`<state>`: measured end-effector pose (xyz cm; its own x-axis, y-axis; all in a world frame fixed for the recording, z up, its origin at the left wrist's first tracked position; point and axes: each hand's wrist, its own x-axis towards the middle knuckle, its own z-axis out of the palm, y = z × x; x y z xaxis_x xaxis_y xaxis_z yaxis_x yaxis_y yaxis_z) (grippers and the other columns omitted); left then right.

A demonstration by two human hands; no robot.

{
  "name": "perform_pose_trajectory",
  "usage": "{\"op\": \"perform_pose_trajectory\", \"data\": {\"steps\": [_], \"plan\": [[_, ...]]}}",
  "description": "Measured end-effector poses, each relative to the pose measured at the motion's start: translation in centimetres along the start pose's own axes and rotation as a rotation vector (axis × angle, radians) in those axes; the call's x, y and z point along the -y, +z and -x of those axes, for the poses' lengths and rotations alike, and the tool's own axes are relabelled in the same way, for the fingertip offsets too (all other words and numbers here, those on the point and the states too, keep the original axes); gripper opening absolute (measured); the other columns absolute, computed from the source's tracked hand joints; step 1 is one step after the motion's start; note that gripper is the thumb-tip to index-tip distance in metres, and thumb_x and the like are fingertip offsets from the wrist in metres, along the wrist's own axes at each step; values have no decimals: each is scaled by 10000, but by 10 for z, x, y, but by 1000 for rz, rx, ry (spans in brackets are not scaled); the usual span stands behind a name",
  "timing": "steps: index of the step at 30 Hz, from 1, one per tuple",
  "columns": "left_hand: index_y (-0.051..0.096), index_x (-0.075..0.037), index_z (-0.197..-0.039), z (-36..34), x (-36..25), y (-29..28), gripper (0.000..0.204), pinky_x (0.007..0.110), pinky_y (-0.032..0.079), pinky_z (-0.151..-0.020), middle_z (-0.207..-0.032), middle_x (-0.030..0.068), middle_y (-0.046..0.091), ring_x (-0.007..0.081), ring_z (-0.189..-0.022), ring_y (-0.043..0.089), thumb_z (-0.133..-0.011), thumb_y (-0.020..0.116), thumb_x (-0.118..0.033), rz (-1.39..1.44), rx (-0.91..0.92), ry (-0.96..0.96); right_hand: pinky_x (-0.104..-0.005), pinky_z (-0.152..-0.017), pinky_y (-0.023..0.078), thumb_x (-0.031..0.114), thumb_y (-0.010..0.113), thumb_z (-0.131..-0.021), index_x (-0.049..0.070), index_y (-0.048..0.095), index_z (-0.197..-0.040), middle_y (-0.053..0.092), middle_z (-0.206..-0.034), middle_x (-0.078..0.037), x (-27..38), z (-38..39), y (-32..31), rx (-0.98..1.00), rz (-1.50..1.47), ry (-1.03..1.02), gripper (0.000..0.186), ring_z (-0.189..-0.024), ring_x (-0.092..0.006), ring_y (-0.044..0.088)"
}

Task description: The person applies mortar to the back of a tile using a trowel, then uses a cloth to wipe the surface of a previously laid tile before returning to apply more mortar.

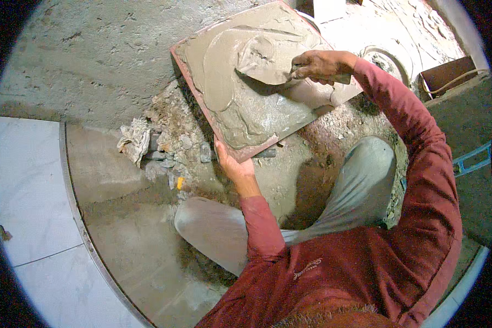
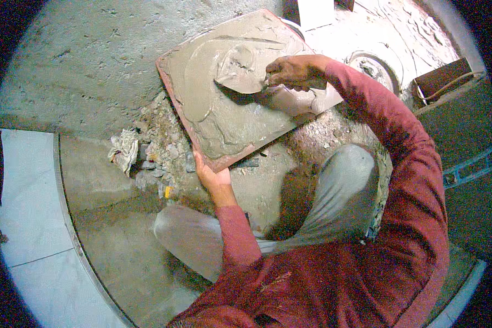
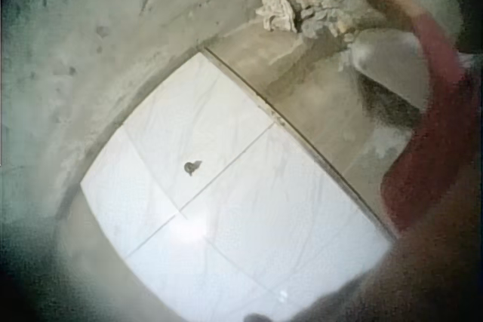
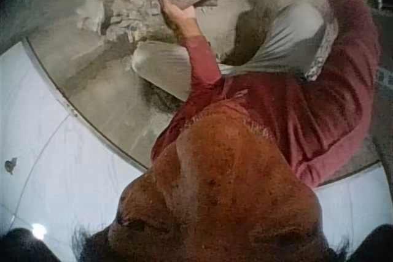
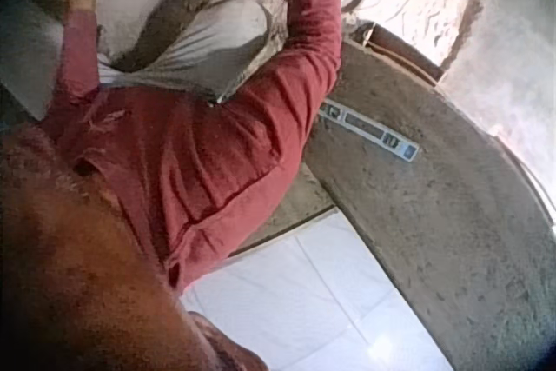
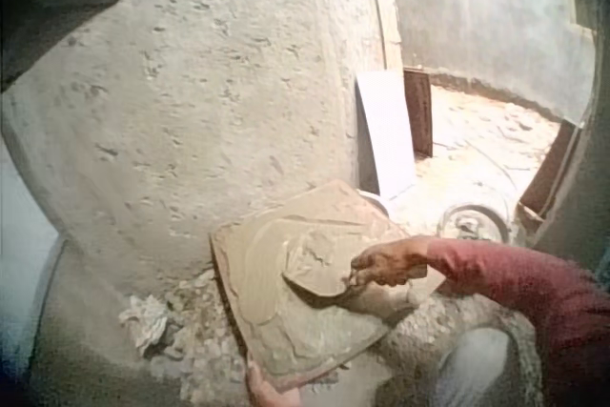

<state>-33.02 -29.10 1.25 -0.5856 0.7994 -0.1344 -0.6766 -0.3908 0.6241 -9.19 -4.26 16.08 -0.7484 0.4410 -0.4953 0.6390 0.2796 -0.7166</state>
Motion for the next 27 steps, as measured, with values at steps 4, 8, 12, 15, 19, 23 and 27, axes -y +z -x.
{"op": "perform_pose_trajectory", "data": {"steps": [4,8,12,15,19,23,27], "plan": [[376,-58,-1501,-1,5,8,635,450,304,-1159,-1508,111,433,295,-1374,416,-983,539,-388,38,11,-20,-313,-396,462,314,465,-1026,15,519,-1218,540,-722,-61,-26,-19,-3,-321,-174,25,360,-502,-152,546],[367,-64,-1505,-3,2,-1,627,461,309,-1156,-1507,110,435,302,-1373,418,-986,531,-376,44,40,0,-304,-476,518,340,470,-1033,3,500,-1313,590,-819,-96,-6,-45,43,-248,-437,12,439,-590,-165,590],[360,-67,-1509,-1,0,-5,625,472,312,-1154,-1510,111,430,307,-1379,411,-990,523,-374,33,5,-3,-432,-665,557,312,545,-967,31,556,-1223,661,-909,-165,11,-44,41,-354,356,-262,381,-786,-311,683],[356,-67,-1511,-1,5,7,626,474,312,-1154,-1516,111,422,309,-1384,404,-992,519,-377,19,-4,-21,-482,-743,561,245,592,-890,107,637,-1125,698,-910,-176,-26,-71,8,-699,823,-111,277,-909,-373,698],[406,-100,-1490,-4,2,-3,580,490,315,-1148,-1513,86,442,302,-1387,409,-987,517,-367,59,28,-20,-451,-673,553,273,578,-934,51,583,-1133,684,-924,-184,-35,-70,-33,-744,751,-119,297,-820,-345,692],[390,-84,-1495,-3,16,11,606,490,307,-1153,-1514,95,436,310,-1394,397,-978,525,-370,57,21,-33,-390,-559,542,271,570,-938,51,595,-1172,665,-860,-145,-98,-43,-62,-417,361,167,322,-690,-257,681],[365,-67,-1506,0,1,-1,614,490,295,-1161,-1539,111,396,315,-1402,383,-991,504,-369,20,1,-8,-396,-697,557,250,544,-949,115,655,-1197,619,-772,-90,-52,-11,-32,-339,175,223,304,-706,-254,646]]}}
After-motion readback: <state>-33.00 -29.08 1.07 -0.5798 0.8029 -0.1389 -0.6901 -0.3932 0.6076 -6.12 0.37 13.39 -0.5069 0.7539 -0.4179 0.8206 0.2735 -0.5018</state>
